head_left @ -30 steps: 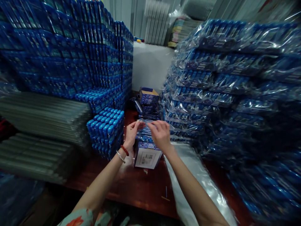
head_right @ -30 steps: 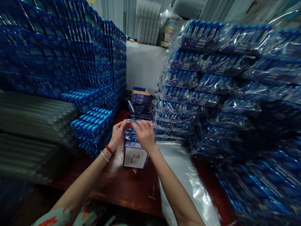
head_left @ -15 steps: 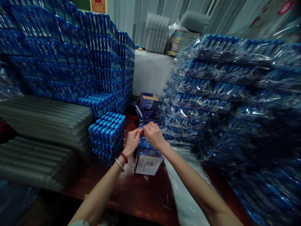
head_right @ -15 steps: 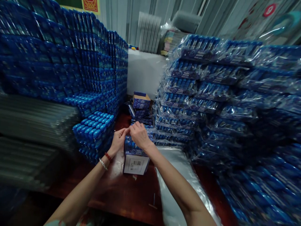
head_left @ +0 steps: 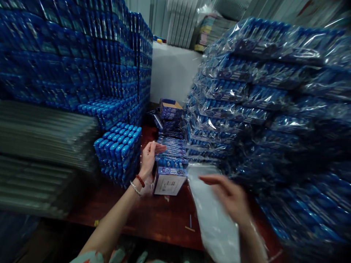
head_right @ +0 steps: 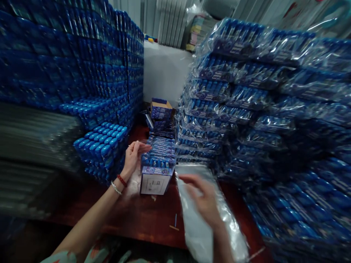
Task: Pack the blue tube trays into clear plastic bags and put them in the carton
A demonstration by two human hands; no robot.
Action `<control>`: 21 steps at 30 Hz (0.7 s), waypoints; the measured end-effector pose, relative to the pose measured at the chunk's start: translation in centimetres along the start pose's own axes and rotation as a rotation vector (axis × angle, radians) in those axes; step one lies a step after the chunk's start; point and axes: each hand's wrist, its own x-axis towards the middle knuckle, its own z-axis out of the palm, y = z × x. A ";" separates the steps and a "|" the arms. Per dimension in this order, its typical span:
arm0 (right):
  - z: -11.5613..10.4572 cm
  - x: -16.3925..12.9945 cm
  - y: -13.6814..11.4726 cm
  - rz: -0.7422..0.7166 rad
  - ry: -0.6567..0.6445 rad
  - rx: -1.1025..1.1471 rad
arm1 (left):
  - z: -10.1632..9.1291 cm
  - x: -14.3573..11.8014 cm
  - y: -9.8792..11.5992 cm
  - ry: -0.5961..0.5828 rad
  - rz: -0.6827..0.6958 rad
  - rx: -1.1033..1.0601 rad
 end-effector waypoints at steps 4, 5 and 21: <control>11.2 -0.7 -0.4 -0.224 -0.268 -0.359 | 0.1 -0.8 0.6 -0.044 0.022 0.022; 12.8 -0.2 -0.1 -0.207 -0.263 -0.413 | -0.1 -1.3 0.8 -0.076 0.023 0.057; 11.7 -0.1 3.0 0.563 0.544 0.852 | -4.5 -7.3 -1.0 -0.662 0.264 0.735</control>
